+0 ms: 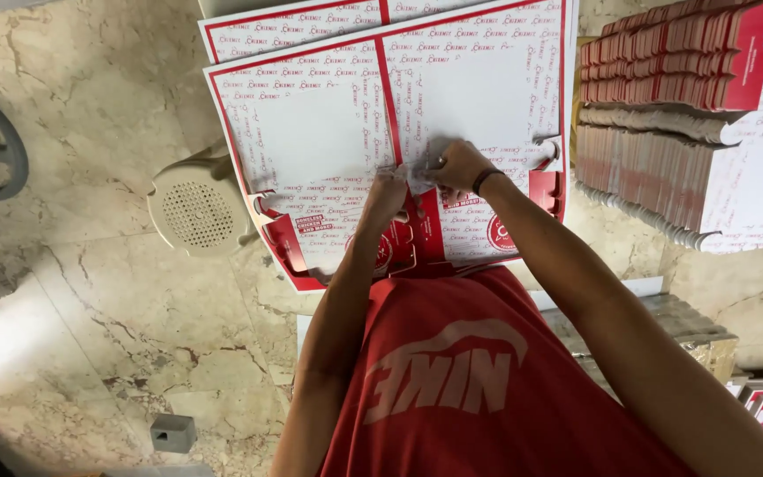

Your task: The person assembles flat cardboard boxes by folding the flaps and interlocking the tabs. They repeatedly pick up a flat sheet, fold the sides, and secure the structure by hand, then place the finished box aside.

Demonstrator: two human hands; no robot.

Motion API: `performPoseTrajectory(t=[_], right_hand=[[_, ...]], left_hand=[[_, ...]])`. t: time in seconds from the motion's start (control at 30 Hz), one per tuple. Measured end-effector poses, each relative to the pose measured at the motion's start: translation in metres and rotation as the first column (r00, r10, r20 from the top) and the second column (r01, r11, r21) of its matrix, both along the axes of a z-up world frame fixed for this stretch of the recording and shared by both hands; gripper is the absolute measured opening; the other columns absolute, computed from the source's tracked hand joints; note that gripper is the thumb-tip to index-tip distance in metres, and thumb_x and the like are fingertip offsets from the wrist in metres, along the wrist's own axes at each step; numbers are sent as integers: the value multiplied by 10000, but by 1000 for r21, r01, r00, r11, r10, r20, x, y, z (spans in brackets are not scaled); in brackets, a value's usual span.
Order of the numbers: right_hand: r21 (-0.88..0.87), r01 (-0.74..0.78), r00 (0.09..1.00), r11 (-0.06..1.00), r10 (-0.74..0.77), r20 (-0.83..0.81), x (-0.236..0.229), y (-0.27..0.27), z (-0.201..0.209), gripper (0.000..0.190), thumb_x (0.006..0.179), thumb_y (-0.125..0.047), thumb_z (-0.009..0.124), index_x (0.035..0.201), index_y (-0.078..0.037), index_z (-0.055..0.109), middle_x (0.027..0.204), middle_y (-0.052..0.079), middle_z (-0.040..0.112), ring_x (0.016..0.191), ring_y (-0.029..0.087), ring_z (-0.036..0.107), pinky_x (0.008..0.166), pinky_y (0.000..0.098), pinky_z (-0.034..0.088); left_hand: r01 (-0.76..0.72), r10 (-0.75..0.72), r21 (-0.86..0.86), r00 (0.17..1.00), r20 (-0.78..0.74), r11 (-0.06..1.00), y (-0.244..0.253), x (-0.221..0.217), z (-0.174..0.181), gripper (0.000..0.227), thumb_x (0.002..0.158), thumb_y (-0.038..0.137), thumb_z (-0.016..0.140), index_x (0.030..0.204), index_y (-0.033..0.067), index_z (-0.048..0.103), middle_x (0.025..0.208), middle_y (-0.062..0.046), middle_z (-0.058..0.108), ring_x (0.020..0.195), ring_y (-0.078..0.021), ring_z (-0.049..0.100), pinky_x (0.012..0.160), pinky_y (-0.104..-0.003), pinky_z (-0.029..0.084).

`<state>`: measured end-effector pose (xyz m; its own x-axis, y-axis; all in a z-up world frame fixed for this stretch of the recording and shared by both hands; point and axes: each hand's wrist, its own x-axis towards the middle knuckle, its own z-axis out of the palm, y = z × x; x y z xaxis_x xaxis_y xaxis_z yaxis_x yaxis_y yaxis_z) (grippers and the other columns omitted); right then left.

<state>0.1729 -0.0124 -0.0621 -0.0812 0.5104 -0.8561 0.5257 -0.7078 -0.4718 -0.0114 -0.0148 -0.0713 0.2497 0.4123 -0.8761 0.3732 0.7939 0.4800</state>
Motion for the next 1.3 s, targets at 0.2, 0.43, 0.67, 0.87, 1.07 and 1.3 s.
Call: performPoseTrajectory(t=[0.2, 0.43, 0.67, 0.87, 1.07, 1.3], right_hand=[[110, -171, 982, 979, 160, 99, 1, -4, -11, 486, 926, -421, 730, 715, 17, 736, 543, 156, 678, 527, 261, 718, 517, 341, 632], [93, -204, 968, 975, 186, 170, -11, 9, 16, 517, 902, -519, 720, 804, -13, 767, 661, 148, 732, 686, 268, 762, 752, 420, 649], [152, -224, 946, 963, 178, 273, -18, 4, 32, 189, 789, -224, 712, 967, -197, 772, 999, 51, 766, 1048, 281, 722, 934, 432, 584], [206, -292, 936, 934, 235, 261, -14, 9, 26, 310, 855, -349, 695, 989, -80, 769, 1015, 137, 773, 1036, 346, 727, 921, 492, 582], [113, -287, 935, 951, 253, 248, -20, 7, 47, 403, 800, -381, 752, 947, -7, 788, 926, 193, 772, 984, 363, 743, 852, 492, 616], [-149, 115, 959, 982, -148, -240, 16, 12, -1, 251, 960, -194, 561, 912, 46, 616, 711, 304, 700, 711, 436, 746, 672, 549, 635]], left_hand=[[-234, 269, -271, 958, 100, 934, 8, -8, 10, 483, 1002, 480, 584, 1018, 0, 638, 751, -136, 665, 562, -265, 711, 503, -364, 621], [-87, 89, -131, 996, 5, 988, 5, 5, 18, 559, 1006, 446, 609, 1273, -44, 602, 860, -186, 692, 716, -293, 737, 630, -409, 634], [394, -288, 371, 906, -310, 841, -7, 34, 69, 310, 997, 244, 514, 998, -24, 671, 790, -243, 688, 763, -413, 715, 667, -490, 571], [-83, 82, 72, 996, 21, 994, 10, 11, 59, 303, 925, 278, 614, 1061, 9, 644, 772, -140, 621, 557, -227, 643, 506, -414, 621], [-128, 166, -294, 980, 108, 947, 29, 3, 41, 676, 916, 439, 705, 1412, 25, 504, 1279, -219, 508, 831, -390, 692, 668, -515, 647], [219, -169, 283, 967, -191, 934, -7, 14, 25, 382, 936, 338, 626, 684, 52, 649, 526, -68, 547, 470, -213, 583, 506, -367, 484]])
